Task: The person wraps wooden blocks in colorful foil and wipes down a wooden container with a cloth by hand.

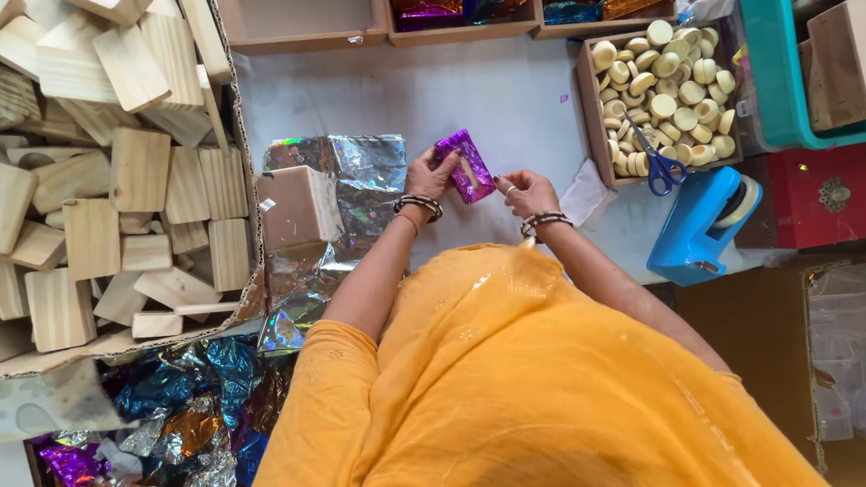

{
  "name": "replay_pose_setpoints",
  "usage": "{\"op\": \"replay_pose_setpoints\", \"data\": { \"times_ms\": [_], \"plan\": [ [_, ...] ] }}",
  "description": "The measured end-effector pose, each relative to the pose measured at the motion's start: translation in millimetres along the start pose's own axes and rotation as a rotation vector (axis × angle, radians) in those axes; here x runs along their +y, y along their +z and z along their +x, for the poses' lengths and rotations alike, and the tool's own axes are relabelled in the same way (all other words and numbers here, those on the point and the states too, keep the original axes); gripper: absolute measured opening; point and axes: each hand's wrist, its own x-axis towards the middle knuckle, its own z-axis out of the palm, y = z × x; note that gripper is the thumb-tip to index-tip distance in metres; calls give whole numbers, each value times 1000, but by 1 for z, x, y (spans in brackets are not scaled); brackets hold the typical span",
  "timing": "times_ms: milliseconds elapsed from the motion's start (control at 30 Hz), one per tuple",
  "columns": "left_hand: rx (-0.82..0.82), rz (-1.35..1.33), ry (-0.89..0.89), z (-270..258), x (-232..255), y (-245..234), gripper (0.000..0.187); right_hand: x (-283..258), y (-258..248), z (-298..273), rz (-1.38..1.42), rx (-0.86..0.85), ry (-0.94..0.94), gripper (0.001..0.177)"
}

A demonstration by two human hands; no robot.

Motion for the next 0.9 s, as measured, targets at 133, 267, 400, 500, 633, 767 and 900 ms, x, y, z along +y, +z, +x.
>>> {"op": "replay_pose_setpoints", "data": {
  "times_ms": [133,267,400,500,633,767,900],
  "plan": [
    [10,-107,-86,-1,11,1,29,-9,-7,-3,147,-70,-134,46],
    [-94,-180,-143,-15,28,10,31,-25,-15,-10,343,-263,-118,49],
    [-123,-212,-153,-20,33,13,37,-13,-15,3,388,-326,-155,44],
    [1,-129,-144,-23,38,23,42,-14,-21,3,333,-257,-278,45],
    [322,257,-57,-18,29,27,55,-45,-31,-35,-29,12,-540,49],
    [152,-34,-95,-10,3,25,36,-64,-35,-67,-529,379,-838,53],
    [15,-175,-106,-26,17,32,41,-75,-33,-81,-637,525,-962,56]
  ]
}}
